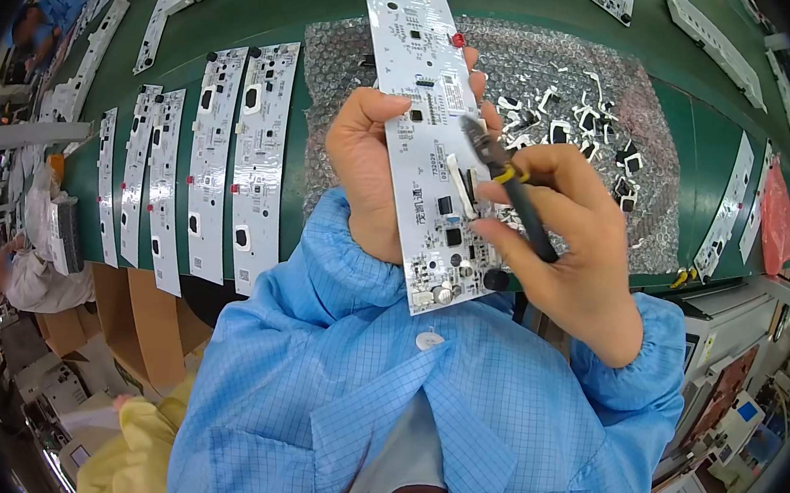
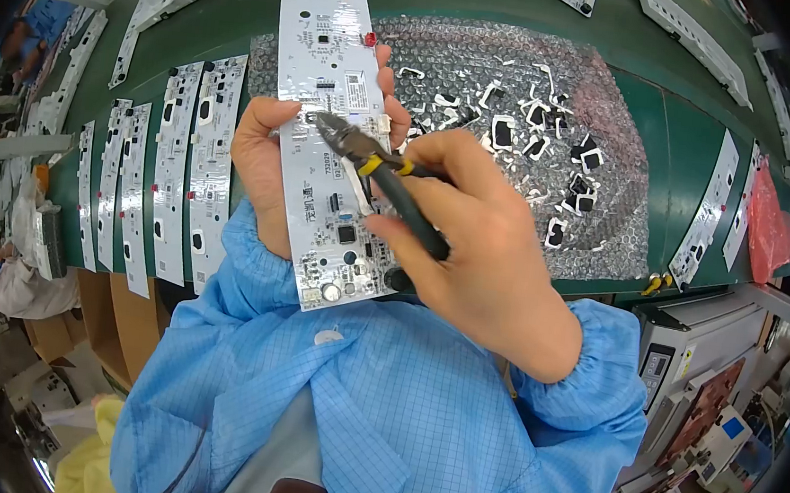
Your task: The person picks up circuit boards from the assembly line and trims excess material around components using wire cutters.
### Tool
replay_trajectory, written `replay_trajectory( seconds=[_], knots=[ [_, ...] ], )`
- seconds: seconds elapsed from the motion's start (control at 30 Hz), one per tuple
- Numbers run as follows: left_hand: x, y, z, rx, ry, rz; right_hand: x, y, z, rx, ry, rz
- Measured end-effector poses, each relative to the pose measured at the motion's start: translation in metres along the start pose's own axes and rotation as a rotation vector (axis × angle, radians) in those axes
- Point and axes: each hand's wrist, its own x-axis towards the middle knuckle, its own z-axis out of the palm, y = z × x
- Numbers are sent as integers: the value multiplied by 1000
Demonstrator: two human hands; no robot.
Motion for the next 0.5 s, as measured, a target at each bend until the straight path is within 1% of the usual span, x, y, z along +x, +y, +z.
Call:
replay_trajectory(
  seconds=[0.07,0.13,0.2,0.27,0.3,0.37,0.43,0.5],
  knots=[
    [-1,0,1,-19,1,-53,2,1,2,-14,-43,-28],
    [0,-1,4,-11,15,-35,4,-2,3,-34,-43,-41],
    [0,-2,6,-2,31,-20,5,-2,7,-103,14,-98],
    [0,-3,7,-33,70,-42,5,-2,10,-109,31,-108],
    [0,-2,5,-37,71,-41,5,-3,11,-112,51,-115],
    [0,0,0,14,0,-114,6,-3,8,-141,28,-127],
    [-1,-3,3,-12,16,-119,6,-2,8,-169,5,-139],
    [-2,-3,5,-38,31,-124,5,-2,10,-159,43,-139]
  ],
)
